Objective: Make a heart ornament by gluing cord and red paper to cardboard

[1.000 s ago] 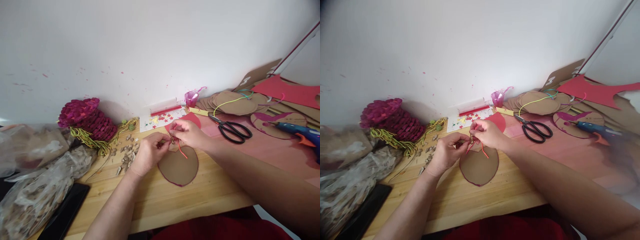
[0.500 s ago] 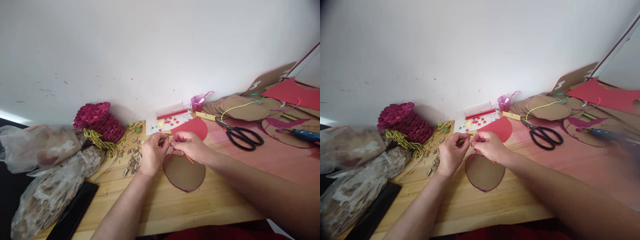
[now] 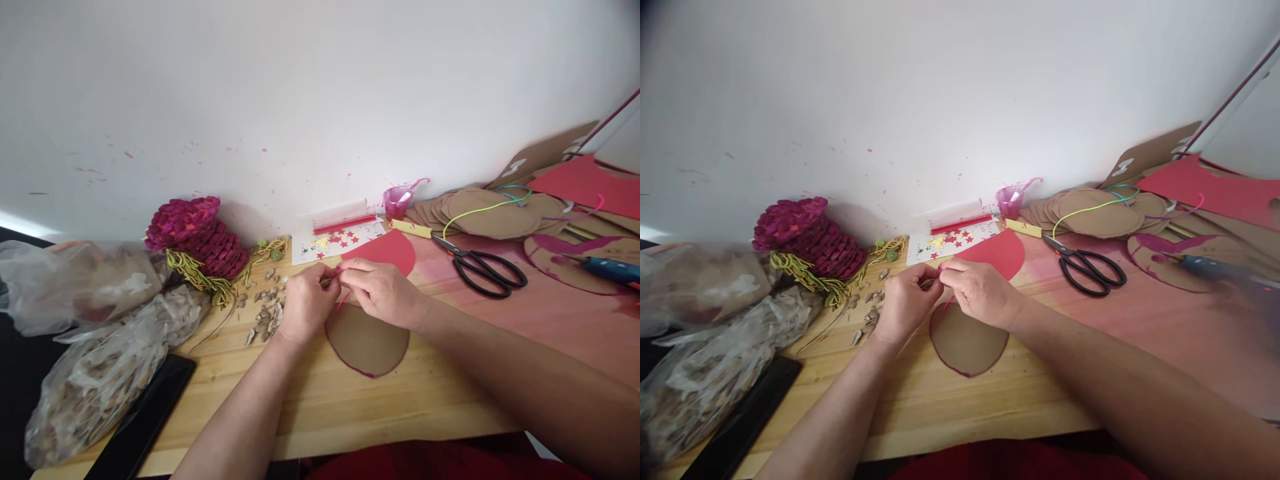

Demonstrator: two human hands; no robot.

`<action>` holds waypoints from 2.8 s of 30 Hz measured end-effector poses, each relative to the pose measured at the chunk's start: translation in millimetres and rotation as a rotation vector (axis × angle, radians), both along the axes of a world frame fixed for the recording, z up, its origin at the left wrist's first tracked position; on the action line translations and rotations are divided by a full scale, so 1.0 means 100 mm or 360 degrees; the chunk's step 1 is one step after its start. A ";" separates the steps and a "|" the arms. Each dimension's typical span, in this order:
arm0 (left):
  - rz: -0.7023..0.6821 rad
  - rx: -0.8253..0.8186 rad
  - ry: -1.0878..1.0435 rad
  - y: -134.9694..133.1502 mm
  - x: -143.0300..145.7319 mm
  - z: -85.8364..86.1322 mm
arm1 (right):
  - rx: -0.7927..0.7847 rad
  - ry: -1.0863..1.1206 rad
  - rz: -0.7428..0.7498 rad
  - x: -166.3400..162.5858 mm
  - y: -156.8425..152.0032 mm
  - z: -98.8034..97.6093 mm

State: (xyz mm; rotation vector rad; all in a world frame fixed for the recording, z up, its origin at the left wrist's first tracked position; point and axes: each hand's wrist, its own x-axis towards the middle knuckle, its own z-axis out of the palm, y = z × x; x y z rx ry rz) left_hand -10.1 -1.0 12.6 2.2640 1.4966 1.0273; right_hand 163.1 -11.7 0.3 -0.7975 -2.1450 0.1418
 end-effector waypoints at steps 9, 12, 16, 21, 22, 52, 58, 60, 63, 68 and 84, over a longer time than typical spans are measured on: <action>-0.0060 -0.0010 -0.0018 -0.01 0.01 0.00 | -0.0248 0.0011 -0.0204 0.02 -0.01 -0.02; -0.0172 0.0003 -0.0011 -0.01 0.01 -0.02 | -0.0423 0.0096 -0.0228 0.03 -0.01 0.01; -0.0313 0.0003 -0.0019 -0.02 0.00 -0.03 | -0.0663 0.0314 -0.0238 0.05 0.03 0.04; -0.0469 -0.0146 -0.0133 -0.02 -0.03 0.01 | -0.1367 0.0777 -0.0101 0.07 0.09 0.08; -0.0485 -0.0210 -0.0184 -0.02 -0.04 0.02 | -0.1495 0.0850 -0.0069 0.08 0.10 0.08; -0.0015 0.0173 -0.0367 -0.02 0.02 0.00 | -0.2291 0.1660 0.0325 -0.09 0.00 0.14; 0.0023 0.0119 -0.0387 -0.02 0.02 0.00 | -0.2168 0.1625 0.0208 -0.12 -0.02 0.14; 0.0038 0.0120 -0.0378 -0.03 0.02 0.00 | -0.2142 0.1617 0.0171 -0.12 -0.03 0.15; 0.0021 0.0196 -0.0270 -0.04 0.02 0.00 | -0.2137 0.1619 0.0122 -0.12 -0.04 0.15; -0.0083 0.0448 0.0004 -0.03 0.00 -0.02 | -0.2160 0.1665 0.0114 -0.12 -0.03 0.13; -0.0400 0.0241 0.0493 -0.04 -0.07 0.03 | -0.1130 0.0250 -0.0499 0.01 -0.05 0.22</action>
